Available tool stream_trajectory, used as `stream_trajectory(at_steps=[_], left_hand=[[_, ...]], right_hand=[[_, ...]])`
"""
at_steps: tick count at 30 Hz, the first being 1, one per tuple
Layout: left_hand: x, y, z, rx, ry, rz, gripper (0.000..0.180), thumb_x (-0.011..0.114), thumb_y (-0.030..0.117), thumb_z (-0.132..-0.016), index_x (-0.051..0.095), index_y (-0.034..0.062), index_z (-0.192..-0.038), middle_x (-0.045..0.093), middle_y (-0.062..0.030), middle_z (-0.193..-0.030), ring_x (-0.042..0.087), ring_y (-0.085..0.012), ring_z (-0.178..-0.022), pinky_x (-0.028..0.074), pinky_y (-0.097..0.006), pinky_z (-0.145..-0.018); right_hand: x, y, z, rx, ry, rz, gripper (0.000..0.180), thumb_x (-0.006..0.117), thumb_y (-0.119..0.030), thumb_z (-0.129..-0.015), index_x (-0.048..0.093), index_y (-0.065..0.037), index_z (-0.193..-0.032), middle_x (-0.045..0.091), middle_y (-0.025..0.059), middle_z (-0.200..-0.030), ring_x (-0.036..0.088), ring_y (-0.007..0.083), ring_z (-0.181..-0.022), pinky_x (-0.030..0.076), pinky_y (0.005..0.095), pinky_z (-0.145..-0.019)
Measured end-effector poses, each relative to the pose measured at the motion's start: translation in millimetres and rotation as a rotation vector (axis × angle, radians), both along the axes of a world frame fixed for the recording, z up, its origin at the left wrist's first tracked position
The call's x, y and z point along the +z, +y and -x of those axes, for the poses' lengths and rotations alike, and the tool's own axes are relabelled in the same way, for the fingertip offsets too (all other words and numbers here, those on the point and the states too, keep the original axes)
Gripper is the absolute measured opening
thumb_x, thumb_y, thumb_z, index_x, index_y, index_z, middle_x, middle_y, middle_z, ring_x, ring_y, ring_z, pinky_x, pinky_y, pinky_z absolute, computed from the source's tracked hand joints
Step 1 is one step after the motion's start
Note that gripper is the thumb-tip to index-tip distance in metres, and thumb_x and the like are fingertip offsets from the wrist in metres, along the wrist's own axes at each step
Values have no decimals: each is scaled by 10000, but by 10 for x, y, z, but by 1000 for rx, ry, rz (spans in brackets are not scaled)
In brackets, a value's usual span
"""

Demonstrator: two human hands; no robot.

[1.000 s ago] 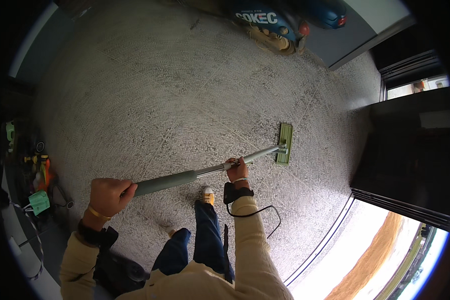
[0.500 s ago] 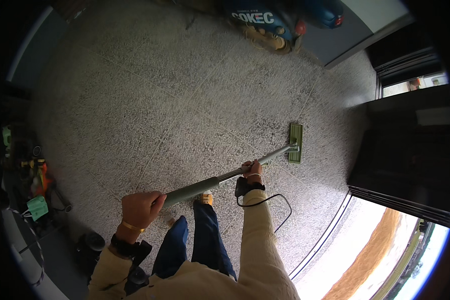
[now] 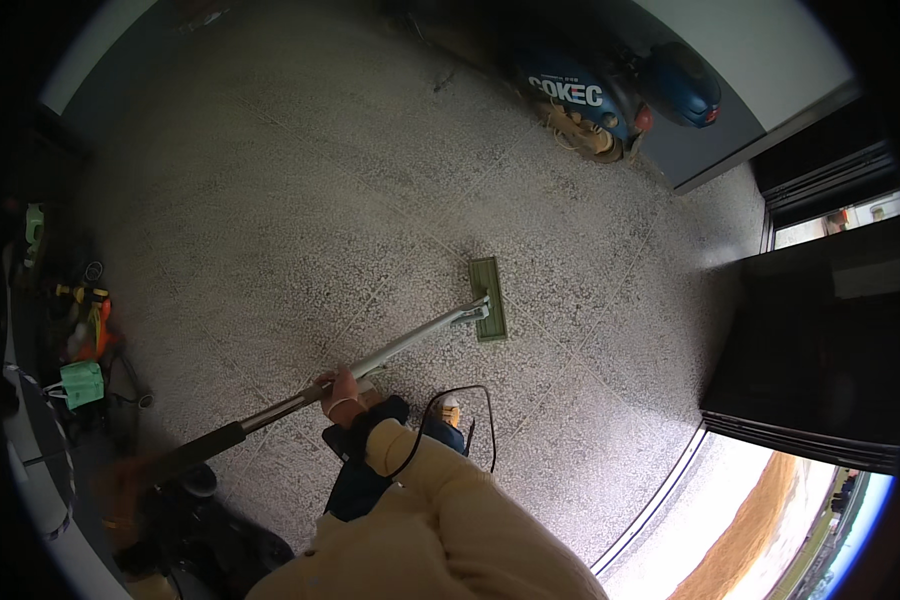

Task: The person mops the floor of a garage, bedroom, and bathroom using a flat mop. They move the mop back and forth across tiled surfaces, navigating around a parked scooter, a bed, and bathroom fixtures.

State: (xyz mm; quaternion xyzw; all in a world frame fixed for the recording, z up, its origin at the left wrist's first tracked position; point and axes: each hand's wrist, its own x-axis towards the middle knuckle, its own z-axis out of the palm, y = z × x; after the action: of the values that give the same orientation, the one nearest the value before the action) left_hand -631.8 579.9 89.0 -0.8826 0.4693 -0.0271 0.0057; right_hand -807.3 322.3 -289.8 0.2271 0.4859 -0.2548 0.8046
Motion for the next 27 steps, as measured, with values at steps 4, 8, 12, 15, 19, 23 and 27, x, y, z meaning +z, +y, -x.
stream_trajectory(at_steps=[4,8,12,15,19,23,27], left_hand=[[867,633,-351,168,-25,-51,249,564,245,-819,623,40,-690,545,-150,-584,531,-321,-493,367,-402,-473],[1476,833,-466,253,-112,-241,275,535,240,-826,574,23,-661,500,-168,-555,503,-341,-491,342,-417,-471],[1579,727,-545,317,-215,-200,210,565,142,-804,555,4,-646,514,-164,-550,525,-327,-507,362,-406,-478],[1456,516,-731,318,-185,-215,227,556,150,-820,560,6,-645,514,-163,-546,525,-333,-502,366,-406,-479],[1300,214,-957,369,-212,-206,229,549,159,-823,573,10,-651,518,-160,-544,519,-339,-490,372,-401,-478],[1224,-219,-1065,469,-116,-175,223,556,165,-820,581,14,-658,529,-155,-552,516,-335,-488,376,-395,-478],[1055,-1115,-1177,164,-67,-137,307,541,202,-844,541,8,-606,483,-157,-524,438,-285,-427,285,-374,-444]], right_hand=[[480,774,-1130,67,-232,-192,222,532,-200,-929,344,-94,-878,427,76,-735,436,216,-638,461,429,-645],[872,1273,-2009,157,-264,-398,275,561,-186,-914,350,-77,-775,403,70,-718,439,187,-612,466,366,-595],[975,1476,-2586,293,-347,-341,299,588,-186,-899,342,-82,-763,368,56,-704,427,181,-598,463,351,-568],[856,1294,-2882,280,-419,-366,306,599,-191,-893,340,-84,-767,366,58,-725,418,181,-596,459,352,-564],[738,948,-2944,309,-436,-384,302,617,-188,-882,336,-80,-861,387,78,-772,416,191,-613,459,382,-606],[659,331,-2823,330,-432,-317,308,613,-179,-881,321,-82,-900,399,91,-787,421,209,-623,462,421,-648],[491,-677,-2472,196,-428,-255,269,580,-167,-892,328,-73,-868,404,97,-776,448,232,-639,465,442,-679]])
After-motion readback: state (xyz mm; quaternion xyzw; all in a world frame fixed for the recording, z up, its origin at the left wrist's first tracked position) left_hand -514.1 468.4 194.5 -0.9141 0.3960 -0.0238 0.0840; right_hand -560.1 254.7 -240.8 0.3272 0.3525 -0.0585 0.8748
